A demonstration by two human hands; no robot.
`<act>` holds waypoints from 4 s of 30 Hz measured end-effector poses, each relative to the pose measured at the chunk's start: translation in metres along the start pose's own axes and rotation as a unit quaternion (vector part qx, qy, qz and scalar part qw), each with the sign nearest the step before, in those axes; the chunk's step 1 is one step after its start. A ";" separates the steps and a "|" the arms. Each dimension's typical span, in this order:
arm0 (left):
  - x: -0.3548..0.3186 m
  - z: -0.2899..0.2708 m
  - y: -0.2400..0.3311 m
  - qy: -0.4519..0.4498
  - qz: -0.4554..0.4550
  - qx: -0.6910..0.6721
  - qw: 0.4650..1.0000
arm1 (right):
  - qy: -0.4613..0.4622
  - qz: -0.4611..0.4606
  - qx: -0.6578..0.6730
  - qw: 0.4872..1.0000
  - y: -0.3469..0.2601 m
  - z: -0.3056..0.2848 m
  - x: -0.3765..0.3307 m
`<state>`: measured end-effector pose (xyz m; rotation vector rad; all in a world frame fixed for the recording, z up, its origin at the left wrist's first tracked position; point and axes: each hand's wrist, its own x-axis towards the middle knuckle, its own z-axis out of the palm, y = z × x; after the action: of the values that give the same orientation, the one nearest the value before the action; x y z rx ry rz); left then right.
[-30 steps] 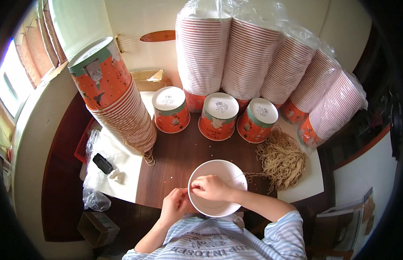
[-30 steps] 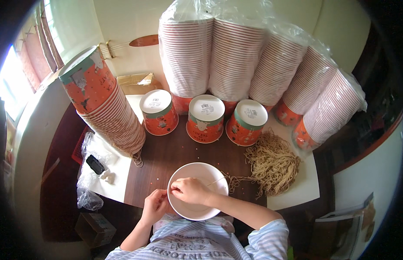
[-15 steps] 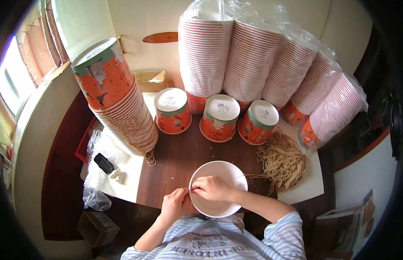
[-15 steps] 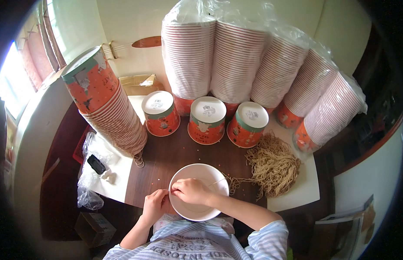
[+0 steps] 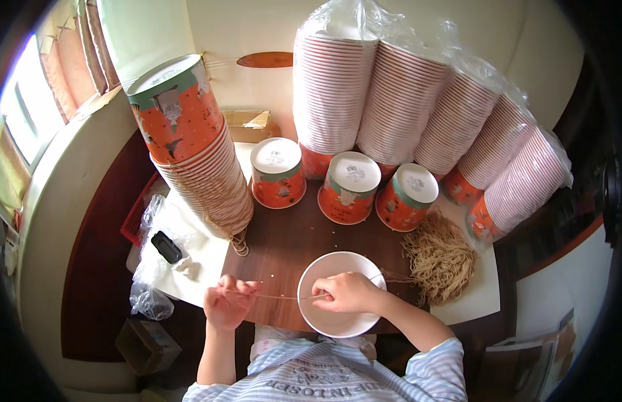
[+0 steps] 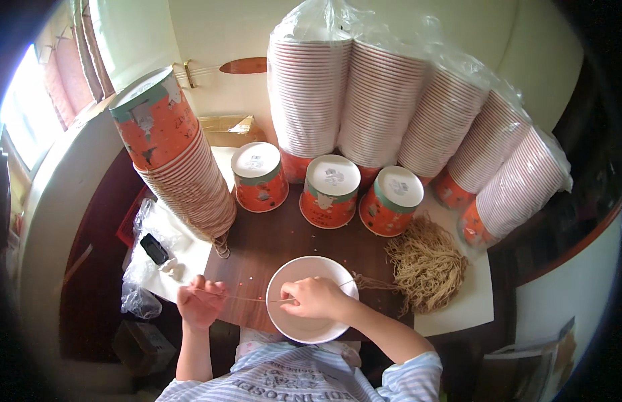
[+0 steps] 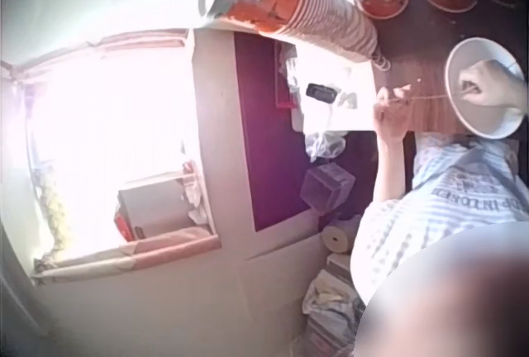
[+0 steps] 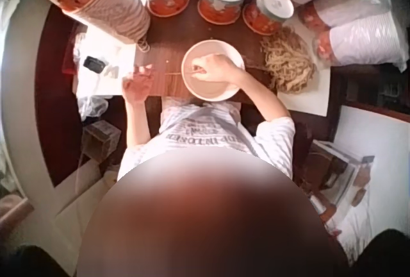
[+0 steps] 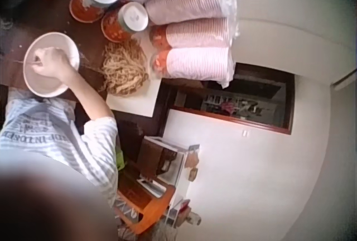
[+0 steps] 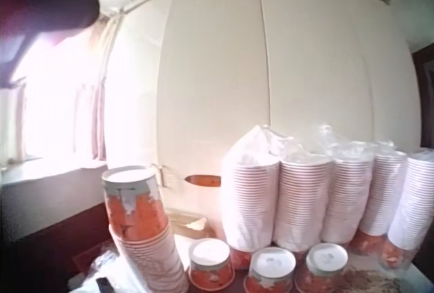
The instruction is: The recorder is threading strings through holes in paper bowls to assemble them.
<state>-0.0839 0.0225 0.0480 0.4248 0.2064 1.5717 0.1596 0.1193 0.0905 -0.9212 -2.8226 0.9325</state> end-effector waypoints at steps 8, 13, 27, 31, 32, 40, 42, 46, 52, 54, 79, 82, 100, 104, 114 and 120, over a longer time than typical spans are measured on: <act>0.019 0.042 -0.003 0.015 -0.027 0.128 0.991 | 0.087 -0.039 0.076 0.993 -0.017 -0.052 -0.018; 0.036 0.043 -0.033 -0.002 -0.135 0.387 0.912 | 0.110 -0.101 0.209 0.966 -0.031 -0.070 -0.014; 0.032 0.032 -0.029 -0.052 -0.179 0.374 0.908 | 0.127 -0.099 0.046 0.986 -0.012 -0.033 0.009; 0.034 0.032 -0.030 -0.076 -0.175 0.368 0.910 | 0.119 -0.125 0.068 0.983 -0.006 -0.015 0.011; 0.035 0.033 -0.031 -0.093 -0.171 0.358 0.913 | 0.116 -0.137 0.064 0.982 -0.003 -0.012 0.011; 0.033 0.023 -0.025 0.001 -0.161 0.396 0.904 | 0.228 -0.107 0.027 0.967 -0.027 -0.015 -0.005; 0.033 0.021 -0.023 0.011 -0.179 0.373 0.910 | 0.231 -0.087 -0.031 0.969 -0.036 -0.005 -0.011; 0.033 0.017 -0.022 0.002 -0.195 0.363 0.911 | 0.260 -0.167 -0.156 0.938 -0.053 0.022 -0.015; 0.027 0.023 -0.019 -0.039 -0.161 0.457 0.874 | 0.274 -0.131 -0.147 0.941 -0.056 0.014 -0.012; 0.026 0.031 -0.018 -0.032 -0.177 0.503 0.846 | 0.273 -0.107 -0.141 0.946 -0.051 0.008 -0.009; -0.006 0.021 -0.041 0.041 -0.001 0.693 0.720 | 0.251 -0.068 0.159 0.952 -0.030 0.014 0.006; -0.006 0.022 -0.052 0.054 0.046 0.708 0.703 | 0.243 -0.062 0.151 0.956 -0.030 0.014 0.006; 0.006 0.013 -0.056 0.047 0.167 0.662 0.729 | 0.249 -0.083 0.152 0.953 -0.026 0.016 0.006; 0.000 0.002 -0.060 0.058 0.066 0.584 0.807 | 0.251 -0.065 0.153 0.954 -0.027 0.015 0.006; -0.004 0.013 -0.057 0.097 -0.042 0.376 0.921 | 0.244 -0.060 0.150 0.956 -0.024 0.016 0.006; -0.002 0.016 -0.057 0.080 -0.003 0.412 0.908 | 0.242 -0.056 0.143 0.958 -0.023 0.016 0.005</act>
<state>-0.0257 0.0211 0.0401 0.9445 1.0170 1.4551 0.1395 0.0987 0.0897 -0.8083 -2.2343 0.9171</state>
